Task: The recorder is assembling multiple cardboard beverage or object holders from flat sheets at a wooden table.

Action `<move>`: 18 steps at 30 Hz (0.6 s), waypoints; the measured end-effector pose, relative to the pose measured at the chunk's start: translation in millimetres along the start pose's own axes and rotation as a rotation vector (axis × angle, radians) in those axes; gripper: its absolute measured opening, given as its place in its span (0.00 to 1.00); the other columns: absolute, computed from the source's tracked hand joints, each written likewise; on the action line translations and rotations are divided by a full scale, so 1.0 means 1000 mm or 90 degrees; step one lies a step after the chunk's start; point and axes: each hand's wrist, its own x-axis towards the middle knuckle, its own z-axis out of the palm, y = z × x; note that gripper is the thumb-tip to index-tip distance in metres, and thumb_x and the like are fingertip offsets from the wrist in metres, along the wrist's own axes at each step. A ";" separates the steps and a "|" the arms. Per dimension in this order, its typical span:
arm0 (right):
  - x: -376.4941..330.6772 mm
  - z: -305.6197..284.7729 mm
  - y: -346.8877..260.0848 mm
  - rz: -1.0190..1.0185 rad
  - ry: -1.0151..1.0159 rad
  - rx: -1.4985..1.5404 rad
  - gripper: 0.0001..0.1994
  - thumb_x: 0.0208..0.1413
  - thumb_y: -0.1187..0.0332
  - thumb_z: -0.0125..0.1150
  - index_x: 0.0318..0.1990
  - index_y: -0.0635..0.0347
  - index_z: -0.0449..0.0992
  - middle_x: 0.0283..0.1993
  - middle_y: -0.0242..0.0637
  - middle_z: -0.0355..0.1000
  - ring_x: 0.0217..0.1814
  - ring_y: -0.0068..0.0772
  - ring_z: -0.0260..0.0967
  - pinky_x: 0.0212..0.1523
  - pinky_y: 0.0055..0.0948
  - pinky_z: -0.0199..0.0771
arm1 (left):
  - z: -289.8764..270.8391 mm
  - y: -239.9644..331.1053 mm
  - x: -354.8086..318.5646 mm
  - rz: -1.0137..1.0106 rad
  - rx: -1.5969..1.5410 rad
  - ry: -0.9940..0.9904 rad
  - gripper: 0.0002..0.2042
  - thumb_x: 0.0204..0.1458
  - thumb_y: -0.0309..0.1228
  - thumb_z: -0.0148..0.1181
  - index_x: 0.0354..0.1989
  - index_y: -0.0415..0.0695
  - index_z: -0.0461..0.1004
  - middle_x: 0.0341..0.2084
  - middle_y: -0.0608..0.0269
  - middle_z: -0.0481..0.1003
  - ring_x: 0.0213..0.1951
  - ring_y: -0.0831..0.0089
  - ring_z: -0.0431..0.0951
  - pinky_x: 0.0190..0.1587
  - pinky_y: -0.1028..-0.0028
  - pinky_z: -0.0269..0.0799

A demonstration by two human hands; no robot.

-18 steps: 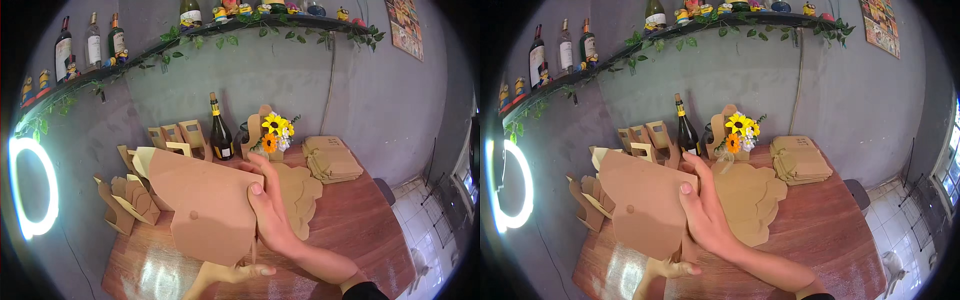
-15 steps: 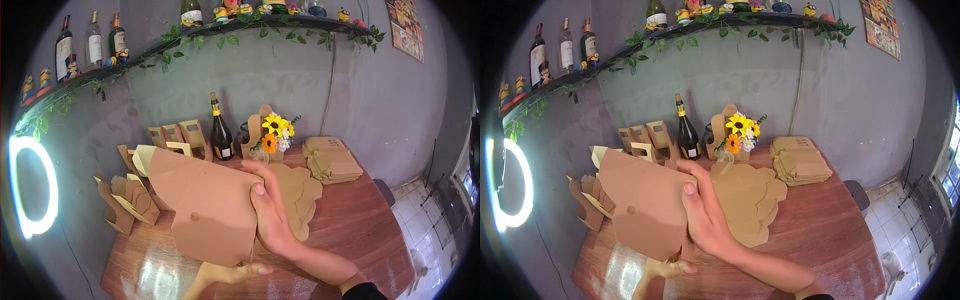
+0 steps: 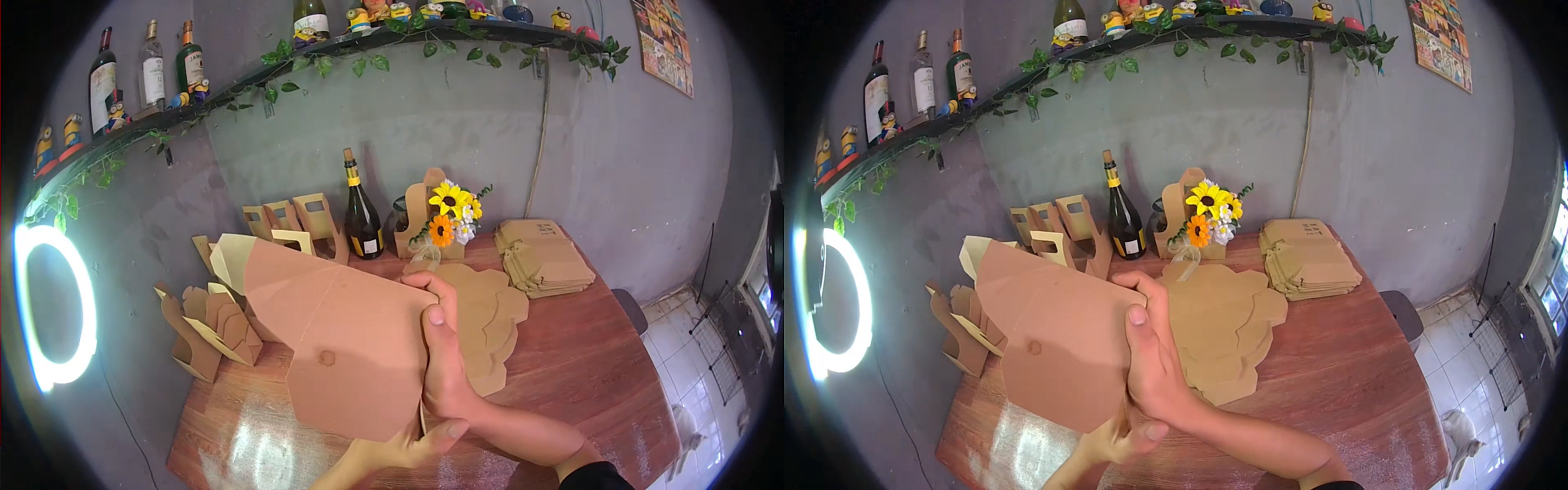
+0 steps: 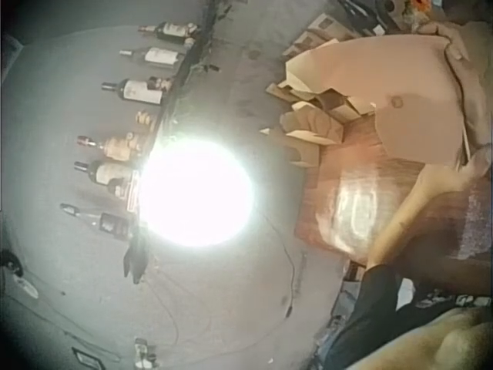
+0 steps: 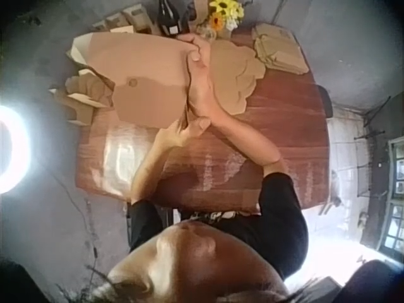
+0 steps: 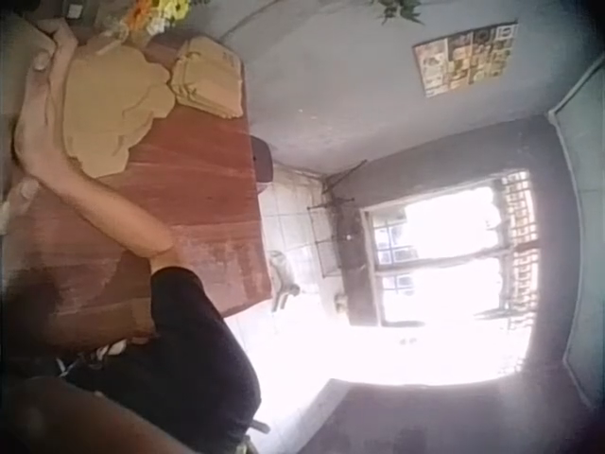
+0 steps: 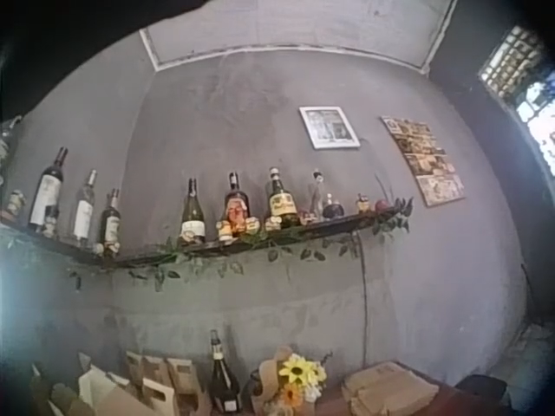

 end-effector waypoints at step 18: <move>0.001 0.000 -0.001 0.051 0.071 0.025 0.23 0.63 0.50 0.43 0.59 0.52 0.55 0.55 0.39 0.60 0.55 0.30 0.59 0.57 0.31 0.60 | -0.007 -0.002 -0.001 -0.091 0.020 -0.037 0.40 0.46 0.40 0.65 0.62 0.32 0.53 0.54 0.53 0.64 0.57 0.67 0.62 0.60 0.67 0.57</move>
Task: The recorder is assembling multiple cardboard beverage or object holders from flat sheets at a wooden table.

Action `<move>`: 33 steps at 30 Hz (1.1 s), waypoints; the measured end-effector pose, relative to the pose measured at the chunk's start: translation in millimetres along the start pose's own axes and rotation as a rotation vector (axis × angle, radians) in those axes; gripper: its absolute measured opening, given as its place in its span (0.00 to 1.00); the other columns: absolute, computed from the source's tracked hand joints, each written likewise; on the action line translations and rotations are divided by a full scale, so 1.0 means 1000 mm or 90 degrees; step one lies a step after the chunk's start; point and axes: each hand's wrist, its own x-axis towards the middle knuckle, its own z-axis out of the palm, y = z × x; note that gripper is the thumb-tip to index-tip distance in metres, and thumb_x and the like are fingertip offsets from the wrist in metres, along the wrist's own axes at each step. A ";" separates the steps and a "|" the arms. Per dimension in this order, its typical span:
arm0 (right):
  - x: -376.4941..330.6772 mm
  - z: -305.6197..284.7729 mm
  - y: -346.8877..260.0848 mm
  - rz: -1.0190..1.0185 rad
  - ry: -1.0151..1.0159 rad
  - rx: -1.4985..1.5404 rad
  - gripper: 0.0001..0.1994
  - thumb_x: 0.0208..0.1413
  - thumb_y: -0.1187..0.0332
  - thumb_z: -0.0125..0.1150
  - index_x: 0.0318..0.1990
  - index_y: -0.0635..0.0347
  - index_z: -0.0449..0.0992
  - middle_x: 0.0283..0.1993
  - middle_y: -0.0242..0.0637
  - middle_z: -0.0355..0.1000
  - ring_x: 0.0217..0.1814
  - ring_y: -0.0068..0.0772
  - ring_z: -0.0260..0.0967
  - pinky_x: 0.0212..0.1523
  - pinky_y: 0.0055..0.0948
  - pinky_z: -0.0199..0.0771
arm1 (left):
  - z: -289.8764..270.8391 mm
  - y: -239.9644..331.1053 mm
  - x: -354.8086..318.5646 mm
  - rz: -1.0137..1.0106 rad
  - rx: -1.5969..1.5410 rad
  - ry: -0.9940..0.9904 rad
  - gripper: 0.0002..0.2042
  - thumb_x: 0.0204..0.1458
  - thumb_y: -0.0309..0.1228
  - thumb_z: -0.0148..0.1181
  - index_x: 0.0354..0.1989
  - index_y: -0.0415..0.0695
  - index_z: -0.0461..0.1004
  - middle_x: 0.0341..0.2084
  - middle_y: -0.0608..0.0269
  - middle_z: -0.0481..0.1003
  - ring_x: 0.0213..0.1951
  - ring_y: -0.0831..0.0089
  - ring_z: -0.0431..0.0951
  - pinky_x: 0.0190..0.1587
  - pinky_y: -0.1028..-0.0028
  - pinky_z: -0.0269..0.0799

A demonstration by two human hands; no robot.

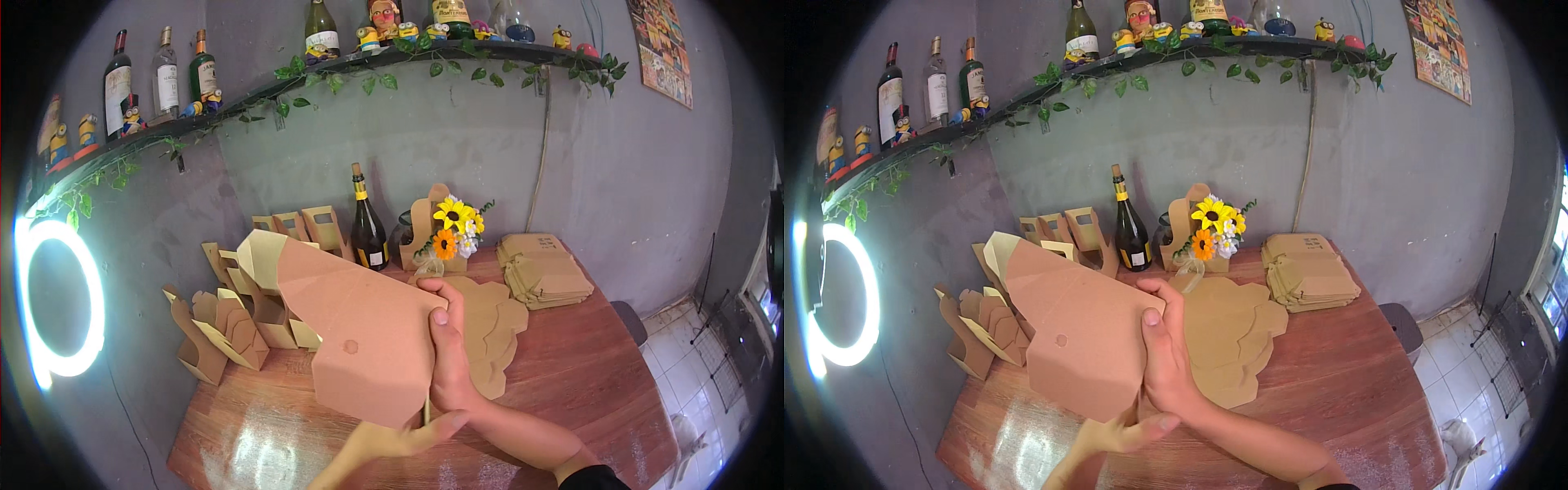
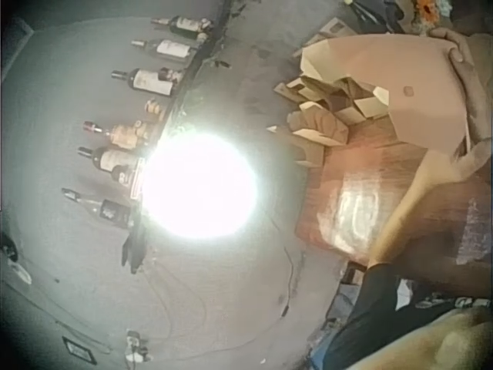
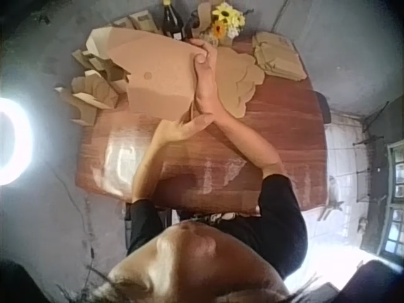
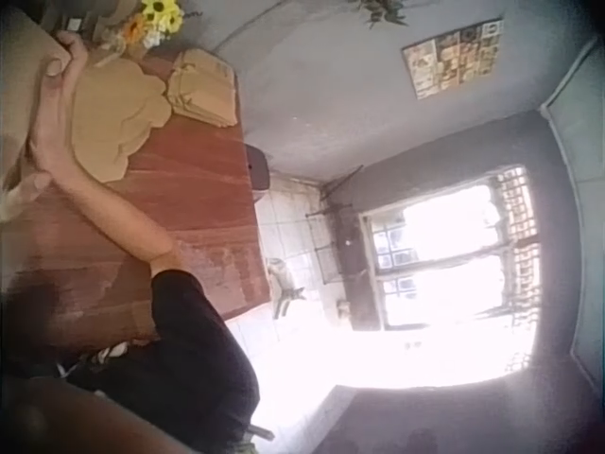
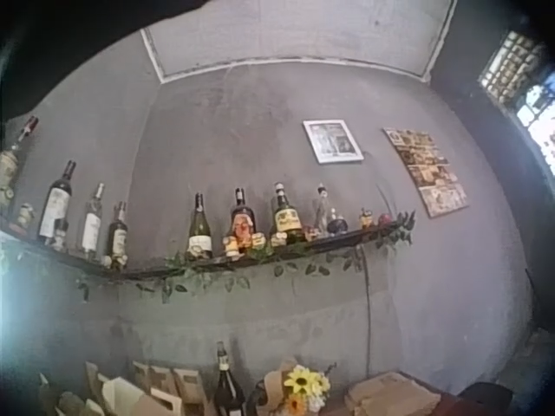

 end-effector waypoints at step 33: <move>0.022 -0.015 -0.032 -0.360 -0.263 -0.480 0.37 0.52 0.65 0.66 0.66 0.68 0.55 0.65 0.54 0.58 0.66 0.48 0.59 0.63 0.39 0.60 | -0.055 0.031 -0.008 0.171 -0.223 0.067 0.48 0.35 0.41 0.61 0.65 0.26 0.51 0.61 0.42 0.61 0.62 0.62 0.62 0.63 0.70 0.53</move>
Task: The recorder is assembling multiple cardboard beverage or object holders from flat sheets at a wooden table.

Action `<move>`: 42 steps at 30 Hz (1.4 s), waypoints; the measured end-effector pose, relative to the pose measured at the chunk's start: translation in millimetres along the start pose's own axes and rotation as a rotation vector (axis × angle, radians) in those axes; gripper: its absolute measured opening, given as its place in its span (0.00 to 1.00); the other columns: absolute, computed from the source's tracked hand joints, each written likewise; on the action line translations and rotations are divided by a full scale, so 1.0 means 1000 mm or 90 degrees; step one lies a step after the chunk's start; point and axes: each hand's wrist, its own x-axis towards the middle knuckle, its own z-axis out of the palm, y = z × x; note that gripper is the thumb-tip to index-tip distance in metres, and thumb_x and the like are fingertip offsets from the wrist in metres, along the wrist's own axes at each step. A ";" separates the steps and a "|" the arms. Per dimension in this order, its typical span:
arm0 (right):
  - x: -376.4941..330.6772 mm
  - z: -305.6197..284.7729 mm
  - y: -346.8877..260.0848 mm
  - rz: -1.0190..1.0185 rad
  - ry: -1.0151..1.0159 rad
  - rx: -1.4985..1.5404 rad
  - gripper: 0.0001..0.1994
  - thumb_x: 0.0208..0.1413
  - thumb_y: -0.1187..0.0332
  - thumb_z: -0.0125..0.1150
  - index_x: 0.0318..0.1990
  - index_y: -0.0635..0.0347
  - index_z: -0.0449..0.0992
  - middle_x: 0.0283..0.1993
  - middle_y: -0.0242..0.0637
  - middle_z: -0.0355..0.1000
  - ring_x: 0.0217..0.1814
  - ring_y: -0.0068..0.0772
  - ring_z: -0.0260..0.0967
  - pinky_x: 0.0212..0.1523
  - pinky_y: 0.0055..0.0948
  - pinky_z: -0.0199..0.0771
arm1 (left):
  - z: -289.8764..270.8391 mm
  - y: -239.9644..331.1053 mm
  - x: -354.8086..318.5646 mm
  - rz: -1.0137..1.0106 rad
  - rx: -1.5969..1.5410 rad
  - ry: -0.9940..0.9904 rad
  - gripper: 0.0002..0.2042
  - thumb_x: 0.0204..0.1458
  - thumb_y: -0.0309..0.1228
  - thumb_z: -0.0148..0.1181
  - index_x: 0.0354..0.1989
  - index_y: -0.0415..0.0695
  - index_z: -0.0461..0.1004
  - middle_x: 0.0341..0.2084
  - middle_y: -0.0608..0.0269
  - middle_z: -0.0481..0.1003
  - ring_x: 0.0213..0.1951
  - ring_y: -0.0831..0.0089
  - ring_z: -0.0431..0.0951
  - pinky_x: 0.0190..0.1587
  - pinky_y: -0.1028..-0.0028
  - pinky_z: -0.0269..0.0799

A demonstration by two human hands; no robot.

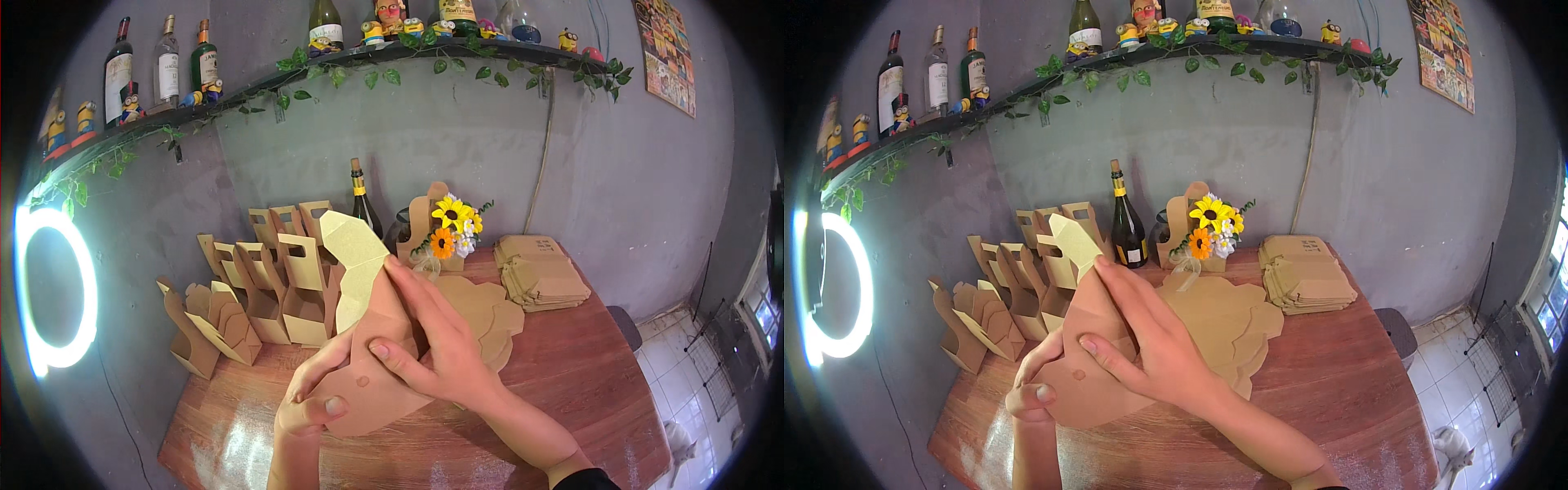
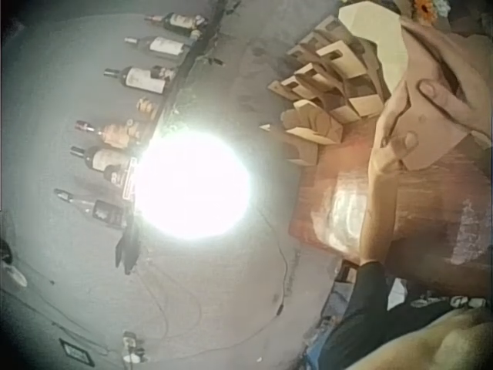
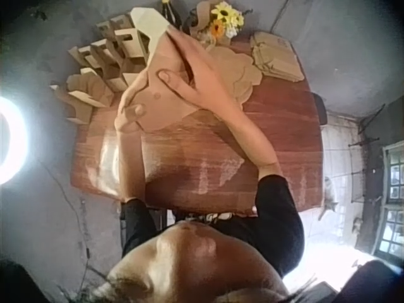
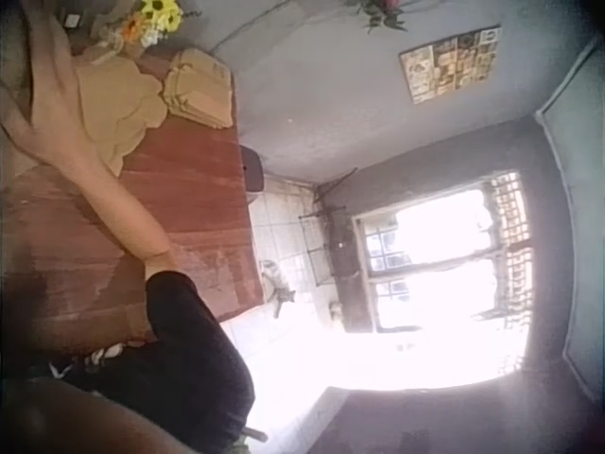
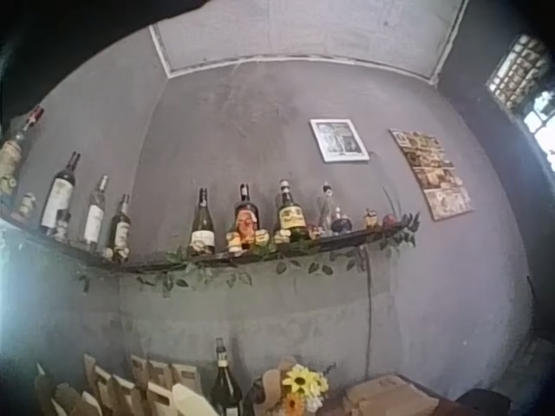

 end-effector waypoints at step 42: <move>-0.006 -0.002 -0.018 0.092 -0.020 0.142 0.07 0.44 0.76 0.66 0.24 0.61 0.72 0.71 0.61 0.44 0.75 0.50 0.41 0.63 0.39 0.52 | 0.017 0.026 -0.008 0.161 0.189 0.281 0.24 0.43 0.25 0.64 0.51 0.29 0.71 0.38 0.56 0.77 0.41 0.75 0.75 0.46 0.76 0.68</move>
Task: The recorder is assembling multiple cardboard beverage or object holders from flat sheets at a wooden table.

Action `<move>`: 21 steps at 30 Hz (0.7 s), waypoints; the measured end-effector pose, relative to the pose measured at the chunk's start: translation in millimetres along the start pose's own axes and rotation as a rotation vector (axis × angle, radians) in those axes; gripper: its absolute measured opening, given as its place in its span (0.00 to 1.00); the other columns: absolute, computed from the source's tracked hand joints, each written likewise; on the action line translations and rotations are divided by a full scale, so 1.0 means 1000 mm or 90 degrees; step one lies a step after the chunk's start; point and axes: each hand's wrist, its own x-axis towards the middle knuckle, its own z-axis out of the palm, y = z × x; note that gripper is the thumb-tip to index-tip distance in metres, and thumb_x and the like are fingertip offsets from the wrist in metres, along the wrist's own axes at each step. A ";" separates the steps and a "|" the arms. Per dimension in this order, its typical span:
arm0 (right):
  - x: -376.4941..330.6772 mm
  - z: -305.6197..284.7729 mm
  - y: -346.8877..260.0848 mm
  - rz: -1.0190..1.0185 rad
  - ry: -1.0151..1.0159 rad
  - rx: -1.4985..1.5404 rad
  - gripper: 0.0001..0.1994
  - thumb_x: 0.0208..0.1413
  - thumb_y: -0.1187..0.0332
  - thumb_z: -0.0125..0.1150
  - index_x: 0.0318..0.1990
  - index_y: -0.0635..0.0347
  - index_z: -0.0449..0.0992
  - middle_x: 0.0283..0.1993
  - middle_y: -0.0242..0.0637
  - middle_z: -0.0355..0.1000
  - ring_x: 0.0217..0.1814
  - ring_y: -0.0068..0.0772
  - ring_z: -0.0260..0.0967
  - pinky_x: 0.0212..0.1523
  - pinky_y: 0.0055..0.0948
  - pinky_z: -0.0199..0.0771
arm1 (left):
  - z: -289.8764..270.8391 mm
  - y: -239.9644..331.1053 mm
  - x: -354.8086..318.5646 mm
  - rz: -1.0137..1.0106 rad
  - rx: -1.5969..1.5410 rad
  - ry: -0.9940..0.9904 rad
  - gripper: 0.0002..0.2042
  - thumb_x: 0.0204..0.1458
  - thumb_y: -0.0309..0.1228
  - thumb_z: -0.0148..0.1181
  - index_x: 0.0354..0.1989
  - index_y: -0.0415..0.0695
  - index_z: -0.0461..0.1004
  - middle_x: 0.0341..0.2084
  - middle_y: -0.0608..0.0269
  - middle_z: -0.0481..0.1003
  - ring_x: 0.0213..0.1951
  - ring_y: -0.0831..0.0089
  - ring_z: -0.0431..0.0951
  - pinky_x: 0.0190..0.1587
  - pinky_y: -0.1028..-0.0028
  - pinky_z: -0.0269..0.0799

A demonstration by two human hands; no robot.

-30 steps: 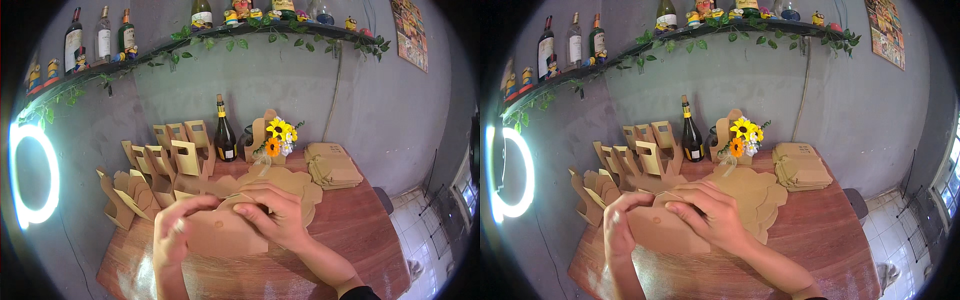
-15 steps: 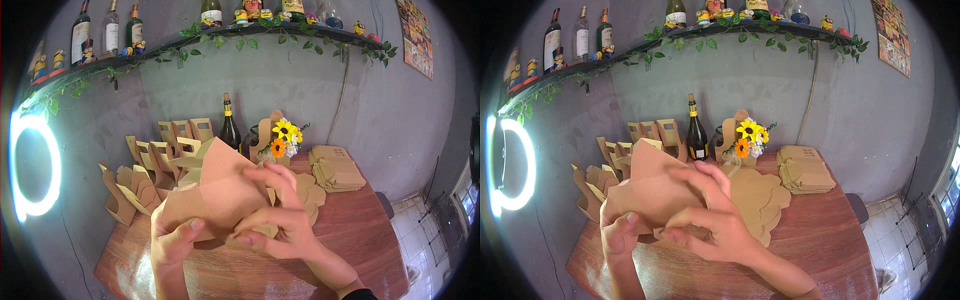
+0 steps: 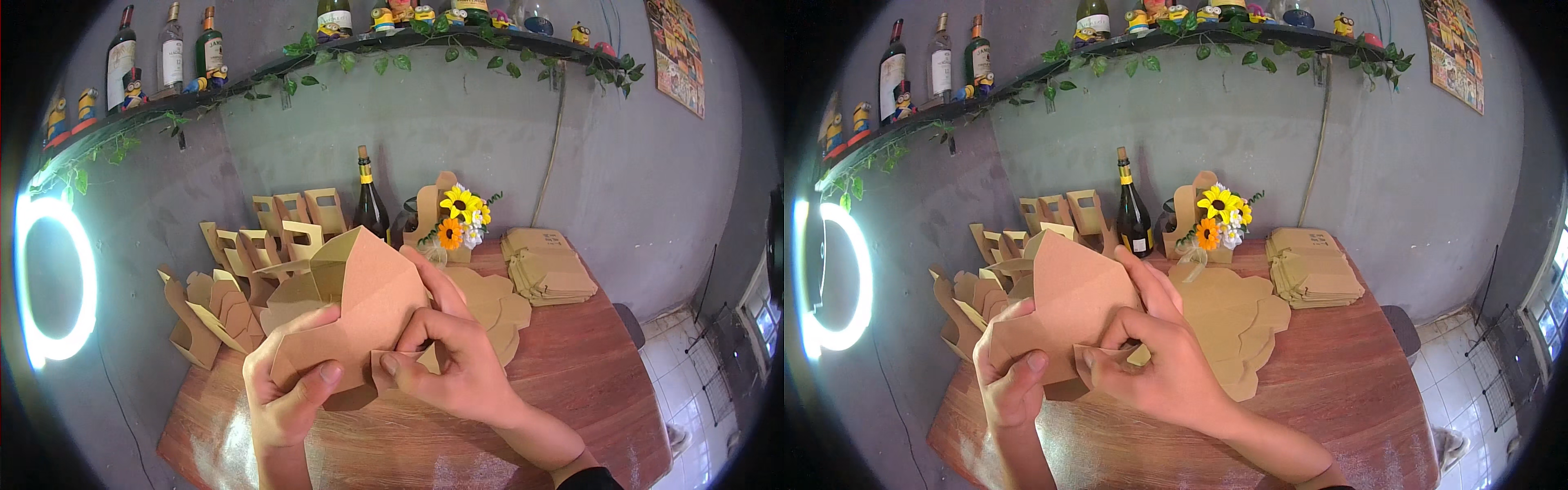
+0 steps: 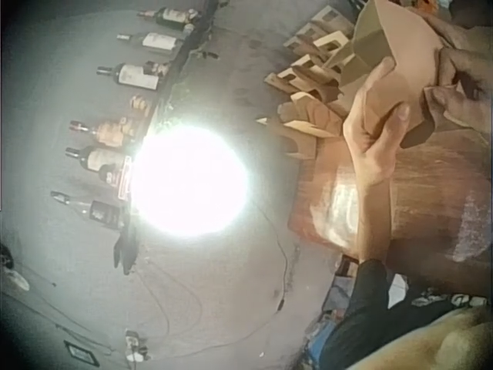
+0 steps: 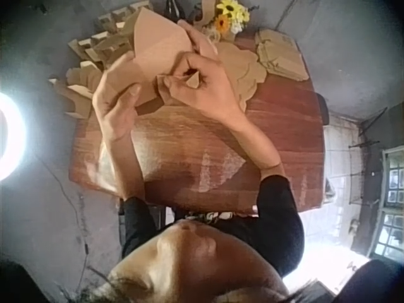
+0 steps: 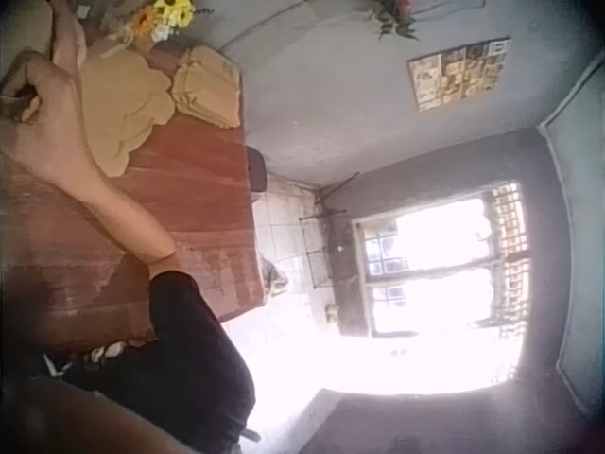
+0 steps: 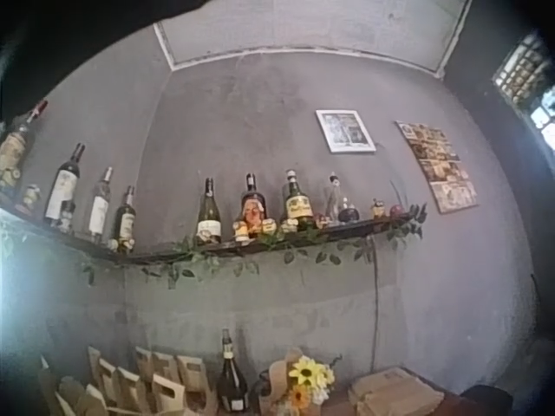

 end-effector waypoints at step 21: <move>0.000 0.014 0.011 -0.077 0.240 -0.037 0.22 0.43 0.62 0.75 0.41 0.66 0.73 0.65 0.65 0.56 0.65 0.52 0.61 0.56 0.35 0.68 | 0.017 -0.016 -0.002 -0.029 -0.045 -0.067 0.21 0.46 0.18 0.64 0.51 0.33 0.68 0.41 0.57 0.77 0.42 0.74 0.77 0.44 0.74 0.74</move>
